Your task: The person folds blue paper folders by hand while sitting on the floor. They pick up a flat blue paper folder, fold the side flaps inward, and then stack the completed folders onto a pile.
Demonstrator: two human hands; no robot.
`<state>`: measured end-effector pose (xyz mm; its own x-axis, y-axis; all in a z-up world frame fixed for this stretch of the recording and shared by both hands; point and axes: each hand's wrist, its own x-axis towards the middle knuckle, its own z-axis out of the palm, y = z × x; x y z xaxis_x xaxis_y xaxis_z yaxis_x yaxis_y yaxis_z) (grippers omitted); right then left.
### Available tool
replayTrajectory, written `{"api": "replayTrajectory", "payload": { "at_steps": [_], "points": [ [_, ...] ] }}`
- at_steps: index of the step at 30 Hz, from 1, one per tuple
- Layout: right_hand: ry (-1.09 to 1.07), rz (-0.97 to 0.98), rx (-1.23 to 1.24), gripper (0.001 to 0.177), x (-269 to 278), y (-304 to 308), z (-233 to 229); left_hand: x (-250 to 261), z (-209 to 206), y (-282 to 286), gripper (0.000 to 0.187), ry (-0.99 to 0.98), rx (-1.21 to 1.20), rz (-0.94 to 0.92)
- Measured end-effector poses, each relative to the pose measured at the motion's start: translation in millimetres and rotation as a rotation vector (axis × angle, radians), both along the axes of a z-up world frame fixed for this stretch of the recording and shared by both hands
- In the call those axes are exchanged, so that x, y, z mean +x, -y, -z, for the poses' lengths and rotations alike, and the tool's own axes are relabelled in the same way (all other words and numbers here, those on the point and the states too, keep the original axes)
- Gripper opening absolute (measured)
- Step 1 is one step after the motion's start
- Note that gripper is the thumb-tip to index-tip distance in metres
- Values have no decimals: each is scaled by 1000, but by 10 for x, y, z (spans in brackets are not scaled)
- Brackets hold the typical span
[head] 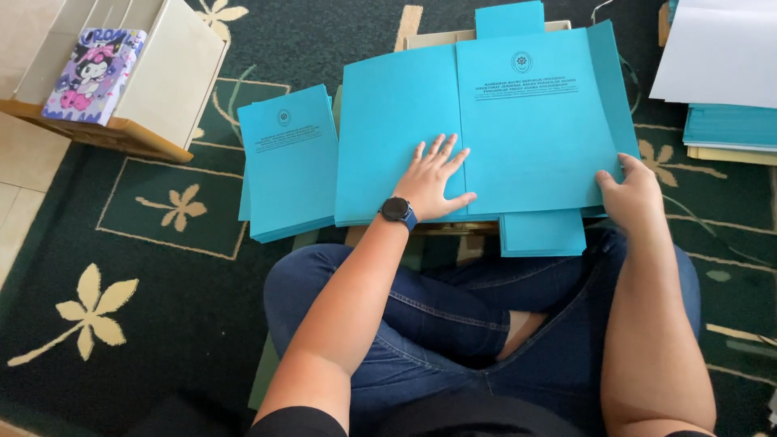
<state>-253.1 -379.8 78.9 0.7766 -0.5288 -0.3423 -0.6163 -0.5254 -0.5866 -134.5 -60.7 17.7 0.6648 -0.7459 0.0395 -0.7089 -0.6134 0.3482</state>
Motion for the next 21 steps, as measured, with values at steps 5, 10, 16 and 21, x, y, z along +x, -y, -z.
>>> {"api": "replayTrajectory", "payload": {
  "at_steps": [5,10,16,21],
  "points": [
    [20,-31,-156,58,-30,76,124,12,0,-2,91,-11,7,5],
    [-45,-31,-145,56,-70,-3,-41,6,-21,-2,91,-10,8,1],
    [-77,-36,-148,56,-72,-36,-108,-5,-44,-4,94,-22,15,1],
    [84,-77,-217,53,-53,154,62,5,-11,-1,96,-6,21,-5]
  ]
}}
